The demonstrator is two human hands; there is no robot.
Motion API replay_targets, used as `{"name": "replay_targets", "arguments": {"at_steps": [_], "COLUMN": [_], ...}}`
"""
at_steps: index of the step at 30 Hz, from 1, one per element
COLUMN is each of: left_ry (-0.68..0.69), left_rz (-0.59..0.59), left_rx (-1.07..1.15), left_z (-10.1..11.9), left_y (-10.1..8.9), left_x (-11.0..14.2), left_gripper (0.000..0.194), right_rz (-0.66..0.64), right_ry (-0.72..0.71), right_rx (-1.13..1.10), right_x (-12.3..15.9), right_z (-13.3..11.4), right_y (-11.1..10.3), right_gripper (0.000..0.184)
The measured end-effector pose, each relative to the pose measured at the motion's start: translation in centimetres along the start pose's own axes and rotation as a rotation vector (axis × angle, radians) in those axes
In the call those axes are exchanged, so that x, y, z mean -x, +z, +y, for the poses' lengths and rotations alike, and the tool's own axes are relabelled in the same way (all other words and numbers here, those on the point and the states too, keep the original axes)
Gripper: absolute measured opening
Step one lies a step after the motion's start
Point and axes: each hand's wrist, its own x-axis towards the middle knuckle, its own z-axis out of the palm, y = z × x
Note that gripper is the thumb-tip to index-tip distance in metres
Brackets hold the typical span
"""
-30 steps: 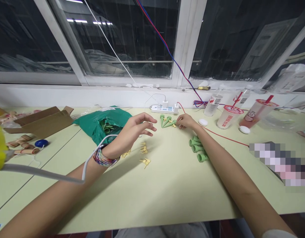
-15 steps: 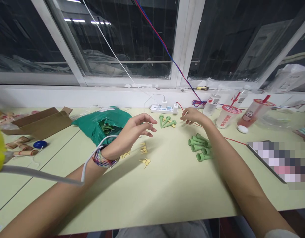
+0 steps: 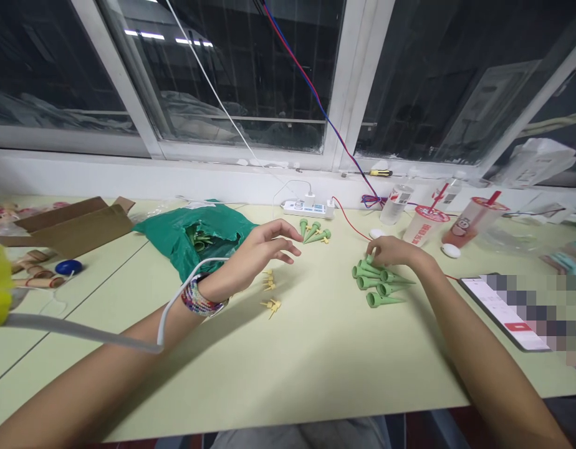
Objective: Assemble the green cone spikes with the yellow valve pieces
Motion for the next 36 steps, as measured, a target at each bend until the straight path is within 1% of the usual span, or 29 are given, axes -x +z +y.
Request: {"name": "replay_targets", "arguments": {"at_steps": [2, 4, 5, 6, 7, 8, 10, 12, 13, 14, 16, 18, 20, 23, 26, 28, 30, 31, 33, 34, 36], "left_ry": [-0.001, 0.006, 0.011, 0.015, 0.016, 0.010, -0.019, -0.045, -0.047, -0.040, 0.007, 0.079, 0.139, 0.173, 0.184, 0.203, 0.257, 0.292, 0.352, 0.366, 0.360], "left_rz": [0.008, 0.011, 0.011, 0.011, 0.012, 0.011, 0.018, 0.031, 0.038, 0.050, 0.105, 0.194, 0.246, 0.238, 0.246, 0.316, 0.443, 0.507, 0.600, 0.623, 0.632], "left_rx": [-0.001, -0.011, -0.018, -0.025, -0.031, -0.037, -0.040, -0.022, -0.007, 0.008, 0.029, 0.004, -0.055, -0.112, -0.076, 0.003, 0.109, 0.160, 0.249, 0.287, 0.348], "left_z": [0.0, -0.1, -0.3, -0.6, -0.9, -1.2, -1.6, -1.8, -1.8, -1.7, -1.4, -1.1, -0.9, -0.8, -0.6, -0.3, 0.0, 0.2, 0.6, 0.8, 1.2], "left_y": [0.0, 0.0, 0.0, -0.1, -0.1, -0.2, -0.2, -0.2, -0.3, -0.4, -0.6, -1.0, -1.2, -1.3, -1.4, -1.9, -2.7, -3.1, -3.9, -4.2, -4.4], "left_x": [0.0, -0.1, -0.2, -0.3, -0.4, -0.5, -0.6, -0.7, -0.7, -0.8, -0.9, -1.1, -1.2, -1.3, -1.4, -1.5, -1.8, -1.9, -2.1, -2.2, -2.2], "left_gripper": [0.010, 0.010, 0.011, 0.012, 0.014, 0.018, 0.033, 0.050, 0.055, 0.055, 0.048, 0.041, 0.040, 0.039, 0.034, 0.030, 0.025, 0.024, 0.024, 0.024, 0.027], "right_rz": [0.148, 0.318, 0.399, 0.464, 0.502, 0.504, 0.431, 0.422, 0.435, 0.454, 0.504, 0.538, 0.555, 0.578, 0.581, 0.592, 0.559, 0.507, 0.396, 0.371, 0.360], "right_ry": [-0.032, -0.054, -0.083, -0.141, -0.229, -0.313, -0.471, -0.585, -0.626, -0.648, -0.670, -0.667, -0.660, -0.663, -0.675, -0.668, -0.664, -0.676, -0.775, -0.851, -1.008], "right_rx": [0.035, 0.002, -0.056, -0.144, -0.256, -0.377, -0.589, -0.693, -0.729, -0.759, -0.829, -0.904, -0.939, -0.902, -0.882, -0.886, -0.815, -0.728, -0.457, -0.323, -0.121], "right_x": [-0.1, 0.2, 0.6, 1.0, 1.4, 1.9, 2.8, 3.4, 3.6, 3.6, 3.5, 3.2, 3.1, 3.3, 3.3, 3.0, 2.5, 2.3, 2.0, 1.9, 2.1], "right_z": [-0.3, -1.3, -2.2, -3.4, -4.8, -6.4, -10.0, -13.6, -15.2, -16.6, -18.8, -20.2, -21.0, -21.5, -21.5, -21.4, -21.4, -21.4, -21.6, -21.8, -22.3], "right_y": [-0.1, -0.5, -0.7, -0.8, -0.9, -0.9, -0.6, -0.1, 0.1, 0.4, 0.8, 1.2, 1.6, 2.1, 2.8, 3.7, 5.0, 5.8, 7.6, 8.5, 10.1], "right_gripper": [0.030, 0.026, 0.025, 0.025, 0.025, 0.028, 0.036, 0.039, 0.040, 0.042, 0.045, 0.044, 0.040, 0.037, 0.038, 0.042, 0.041, 0.037, 0.027, 0.025, 0.028]}}
